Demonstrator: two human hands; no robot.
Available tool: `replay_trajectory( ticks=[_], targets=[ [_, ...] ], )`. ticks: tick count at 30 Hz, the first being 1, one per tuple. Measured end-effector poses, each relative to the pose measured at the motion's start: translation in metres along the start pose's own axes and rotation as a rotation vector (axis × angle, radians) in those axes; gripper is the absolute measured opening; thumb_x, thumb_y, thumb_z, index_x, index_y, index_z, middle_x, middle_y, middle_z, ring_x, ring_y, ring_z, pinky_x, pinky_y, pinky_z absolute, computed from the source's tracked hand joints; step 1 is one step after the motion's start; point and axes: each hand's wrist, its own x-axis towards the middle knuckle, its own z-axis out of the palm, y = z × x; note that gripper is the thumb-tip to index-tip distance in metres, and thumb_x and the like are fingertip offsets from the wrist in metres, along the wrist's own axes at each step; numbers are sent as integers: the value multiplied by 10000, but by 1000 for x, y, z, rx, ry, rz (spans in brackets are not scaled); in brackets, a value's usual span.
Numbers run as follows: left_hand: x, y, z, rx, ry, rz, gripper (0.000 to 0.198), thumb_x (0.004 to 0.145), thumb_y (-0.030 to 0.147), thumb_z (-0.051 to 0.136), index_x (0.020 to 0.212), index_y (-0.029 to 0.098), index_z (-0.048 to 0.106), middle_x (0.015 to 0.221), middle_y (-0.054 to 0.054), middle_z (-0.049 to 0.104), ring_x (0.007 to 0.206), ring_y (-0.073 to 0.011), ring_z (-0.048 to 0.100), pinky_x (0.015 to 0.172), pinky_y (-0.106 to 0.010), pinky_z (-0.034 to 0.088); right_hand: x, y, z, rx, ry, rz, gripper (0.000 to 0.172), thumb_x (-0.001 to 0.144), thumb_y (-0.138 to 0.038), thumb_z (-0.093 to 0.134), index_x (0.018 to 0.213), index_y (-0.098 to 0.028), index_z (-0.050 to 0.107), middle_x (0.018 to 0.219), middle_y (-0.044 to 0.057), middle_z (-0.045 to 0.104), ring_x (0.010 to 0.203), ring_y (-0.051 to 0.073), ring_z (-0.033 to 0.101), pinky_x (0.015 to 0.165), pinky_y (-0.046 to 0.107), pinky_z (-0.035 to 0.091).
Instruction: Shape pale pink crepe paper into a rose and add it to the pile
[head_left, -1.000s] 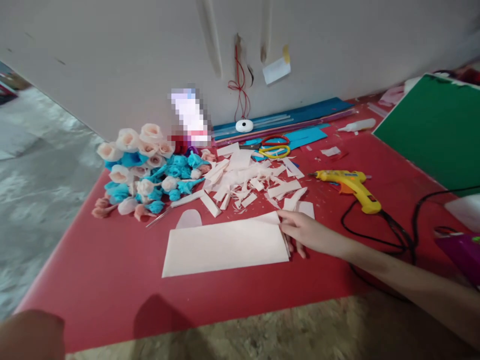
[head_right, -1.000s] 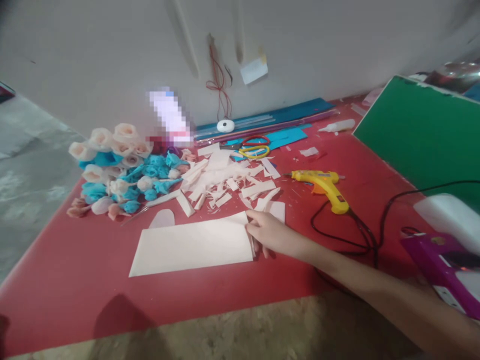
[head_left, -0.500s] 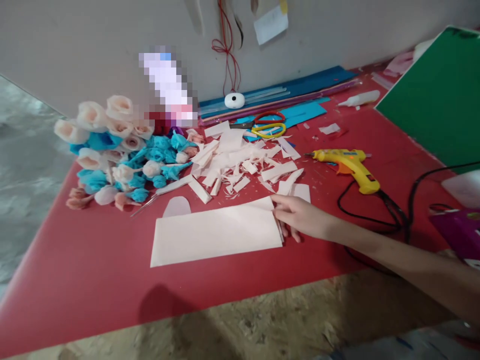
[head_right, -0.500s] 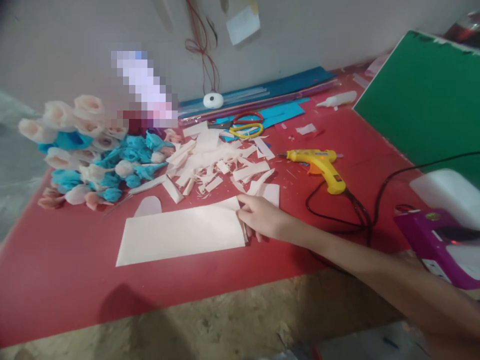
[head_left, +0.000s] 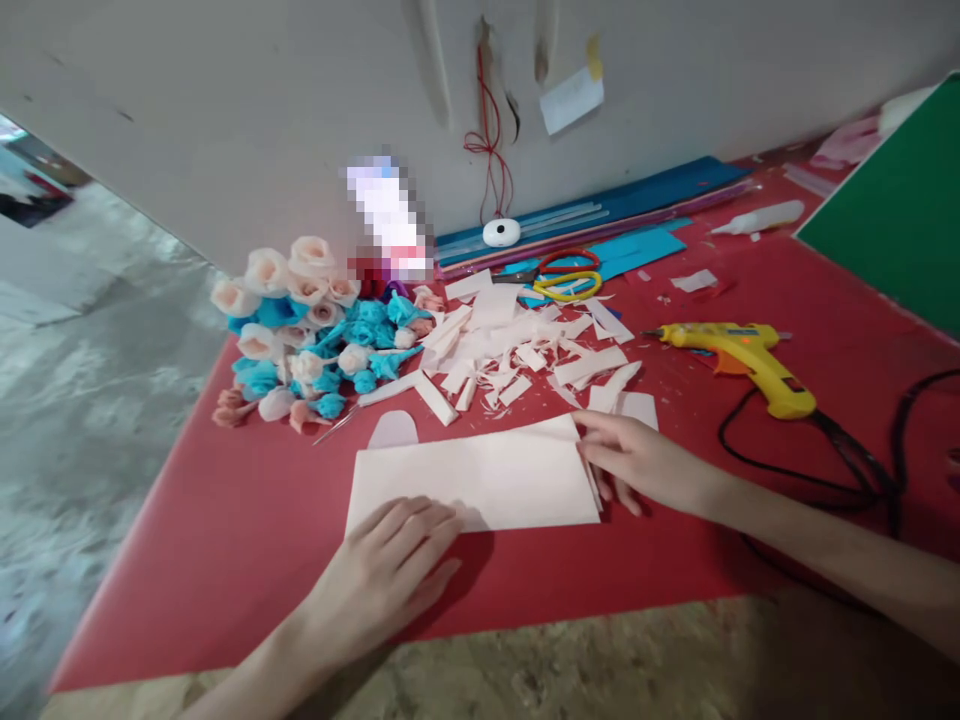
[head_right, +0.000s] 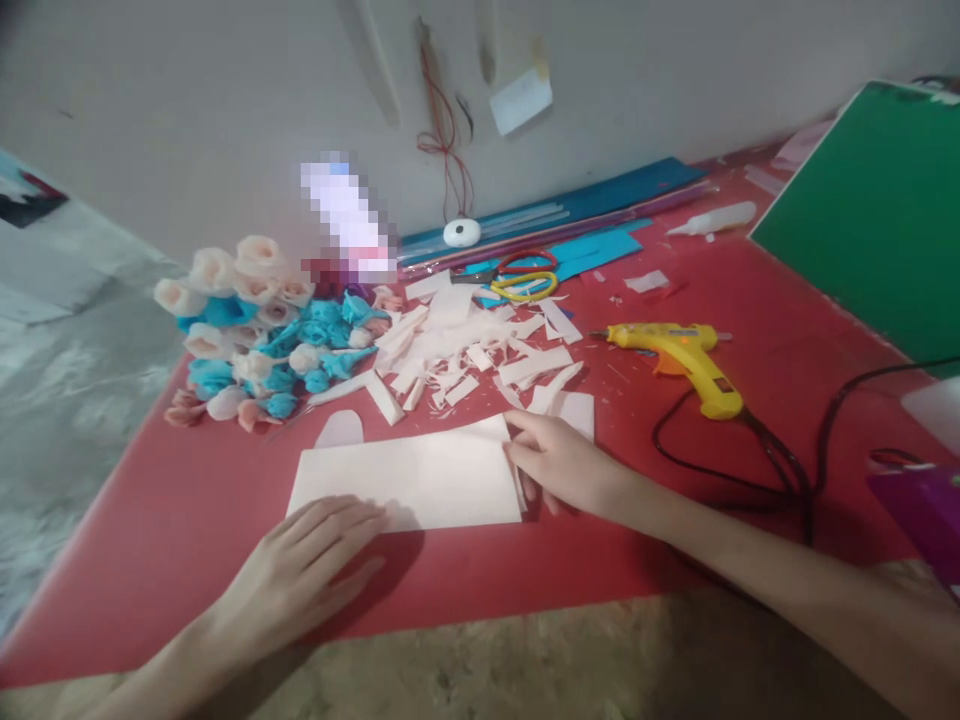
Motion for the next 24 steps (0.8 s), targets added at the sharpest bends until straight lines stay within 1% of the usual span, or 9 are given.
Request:
replay_trajectory(
  ticks=[3,5,8,11,14,16,18,21,24],
  targets=[
    [-1,-6,8,37,27,-54,267,821,214,556,1069,115,559,974,-93,655,922,-210,598,793,-343,517,0,-2,0,93,-37,11,83,859,-267,360,862,-192,395,520,-53,503,307,67,435,262,156,243],
    [-3,-9,11,26,21,-57,266,816,193,568,1071,119,559,985,-84,657,920,-207,601,795,-342,516,0,-2,-1,159,-52,19,87,853,-276,378,857,-193,401,531,-45,498,345,76,458,267,155,265],
    [-6,-13,11,-28,16,-33,201,851,127,501,1039,132,571,973,-61,663,893,-176,608,795,-312,513,-1,1,-2,200,-55,26,91,844,-284,405,848,-194,418,541,-38,485,393,83,474,279,152,301],
    [-8,-16,10,-79,52,-23,205,874,102,441,1035,128,566,952,-60,669,875,-161,614,782,-284,517,0,3,-2,179,-55,26,105,837,-300,427,823,-196,418,541,-34,487,391,81,468,269,147,277],
    [-10,-17,14,-215,102,-162,177,858,104,473,1003,159,558,896,-39,667,839,-136,625,737,-235,524,2,4,-1,191,-10,43,181,849,-372,411,805,-196,414,532,-25,498,394,89,473,266,148,283],
    [-11,-16,18,-292,143,-304,148,846,118,499,979,175,533,845,-22,652,731,-100,624,636,-181,518,4,3,0,213,6,57,307,868,-466,337,782,-186,428,522,-8,507,396,95,472,271,158,305],
    [-12,-16,20,-313,185,-389,132,840,121,501,959,179,503,810,-9,630,631,-73,598,540,-145,488,5,3,2,208,1,67,414,868,-539,267,753,-178,434,515,3,513,381,96,465,272,168,302],
    [-11,-17,15,-343,190,-397,151,845,83,442,922,191,516,809,-7,598,654,-72,590,546,-144,477,4,3,4,109,25,63,331,831,-517,382,784,-189,399,506,-42,486,315,77,429,266,168,250],
    [-13,-15,-3,-368,172,-449,251,850,71,391,974,210,559,804,-13,554,663,-81,565,560,-159,479,2,2,4,-30,87,48,248,784,-410,481,805,-204,344,511,-92,436,273,54,386,279,170,240]
  ],
)
